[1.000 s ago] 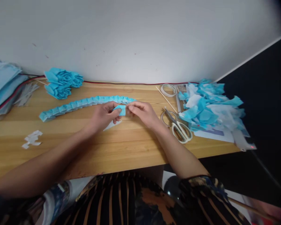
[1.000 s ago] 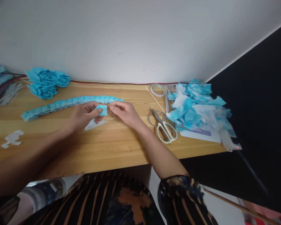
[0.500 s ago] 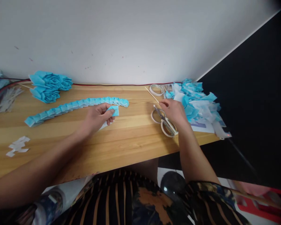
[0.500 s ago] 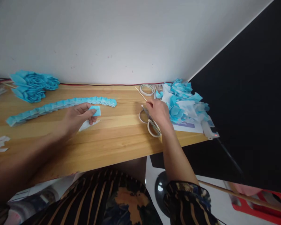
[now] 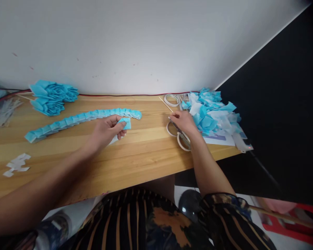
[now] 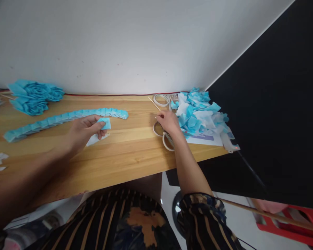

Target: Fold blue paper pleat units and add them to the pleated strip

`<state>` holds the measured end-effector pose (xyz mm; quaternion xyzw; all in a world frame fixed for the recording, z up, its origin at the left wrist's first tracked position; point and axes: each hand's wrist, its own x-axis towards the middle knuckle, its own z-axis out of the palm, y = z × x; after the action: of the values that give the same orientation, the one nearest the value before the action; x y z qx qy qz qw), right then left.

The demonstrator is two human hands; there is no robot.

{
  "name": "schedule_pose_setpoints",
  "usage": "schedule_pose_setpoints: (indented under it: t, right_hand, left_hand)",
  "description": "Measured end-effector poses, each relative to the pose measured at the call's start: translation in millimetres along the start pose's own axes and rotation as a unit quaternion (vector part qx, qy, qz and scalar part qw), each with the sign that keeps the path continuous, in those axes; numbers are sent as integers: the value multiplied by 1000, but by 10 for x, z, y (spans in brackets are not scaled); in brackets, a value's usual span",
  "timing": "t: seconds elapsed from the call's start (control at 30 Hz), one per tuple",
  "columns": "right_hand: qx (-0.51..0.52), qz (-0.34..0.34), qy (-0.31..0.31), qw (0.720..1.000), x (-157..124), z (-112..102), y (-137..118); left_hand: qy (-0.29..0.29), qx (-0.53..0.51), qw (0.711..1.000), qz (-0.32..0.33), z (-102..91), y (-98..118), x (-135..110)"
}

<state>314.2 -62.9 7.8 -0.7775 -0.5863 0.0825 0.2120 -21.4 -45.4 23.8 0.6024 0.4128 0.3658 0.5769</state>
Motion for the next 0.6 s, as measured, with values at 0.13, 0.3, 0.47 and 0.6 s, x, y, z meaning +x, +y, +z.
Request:
schedule_pose_setpoints:
  t: [0.13,0.3,0.47,0.6]
  right_hand:
    - [34,19,11,999,-1,49,26]
    - [92,51,44,993,-1,139,110]
    - [147,86,76,982,12,217,175]
    - [197,103,73,972,-2,236,138]
  left_hand:
    - [2,-7,1000,0,1,3,-1]
    - [7,0,1000,-6,-2,17,2]
    - [1,9,1000,-1,-11,21,4]
    - [-1,3,1000,-3,-5,28,-8]
